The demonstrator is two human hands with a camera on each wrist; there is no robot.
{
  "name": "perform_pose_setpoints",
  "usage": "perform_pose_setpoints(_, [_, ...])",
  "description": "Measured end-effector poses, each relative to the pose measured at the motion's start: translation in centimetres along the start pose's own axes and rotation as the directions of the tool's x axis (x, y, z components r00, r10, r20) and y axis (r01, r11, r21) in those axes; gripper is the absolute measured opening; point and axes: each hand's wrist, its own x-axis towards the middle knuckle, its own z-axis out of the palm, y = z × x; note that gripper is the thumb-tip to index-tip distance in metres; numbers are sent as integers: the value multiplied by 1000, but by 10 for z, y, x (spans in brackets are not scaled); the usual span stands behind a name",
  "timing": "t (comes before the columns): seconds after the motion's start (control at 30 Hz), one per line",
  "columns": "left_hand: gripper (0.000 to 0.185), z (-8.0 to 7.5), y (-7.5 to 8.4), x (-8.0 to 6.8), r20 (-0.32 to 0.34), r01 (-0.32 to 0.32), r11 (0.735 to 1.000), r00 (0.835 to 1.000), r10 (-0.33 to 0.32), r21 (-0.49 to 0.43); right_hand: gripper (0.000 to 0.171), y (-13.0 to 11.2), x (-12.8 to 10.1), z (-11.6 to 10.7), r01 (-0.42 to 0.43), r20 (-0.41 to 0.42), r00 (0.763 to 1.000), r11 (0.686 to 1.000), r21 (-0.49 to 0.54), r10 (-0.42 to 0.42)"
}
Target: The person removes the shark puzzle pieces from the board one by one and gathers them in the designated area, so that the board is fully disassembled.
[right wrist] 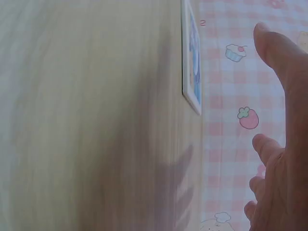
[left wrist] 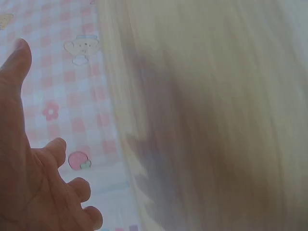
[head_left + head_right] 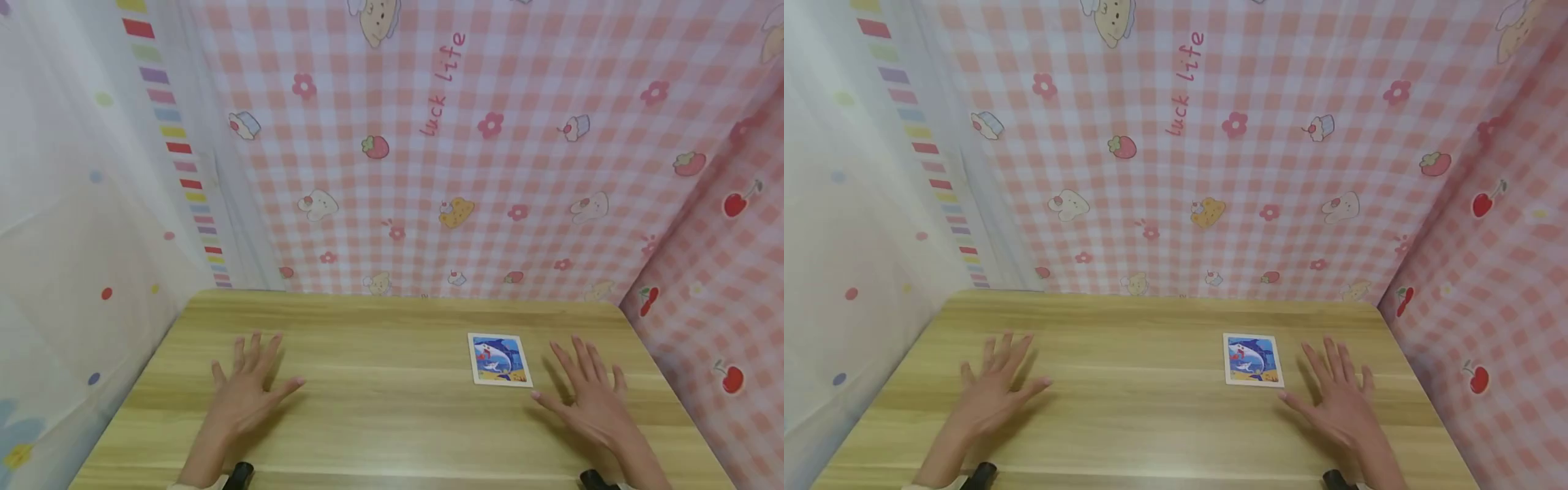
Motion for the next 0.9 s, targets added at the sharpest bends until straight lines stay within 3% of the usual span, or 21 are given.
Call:
perform_pose_setpoints(0.47, [93, 27, 47, 19, 5, -55, 994, 998, 56, -89, 95, -15, 14, 18, 14, -6, 1000, 992, 125, -13])
perform_pose_setpoints(0.9, [96, 50, 86, 31, 27, -96, 991, 995, 99, -90, 100, -23, 20, 26, 21, -6, 1000, 982, 190, -20])
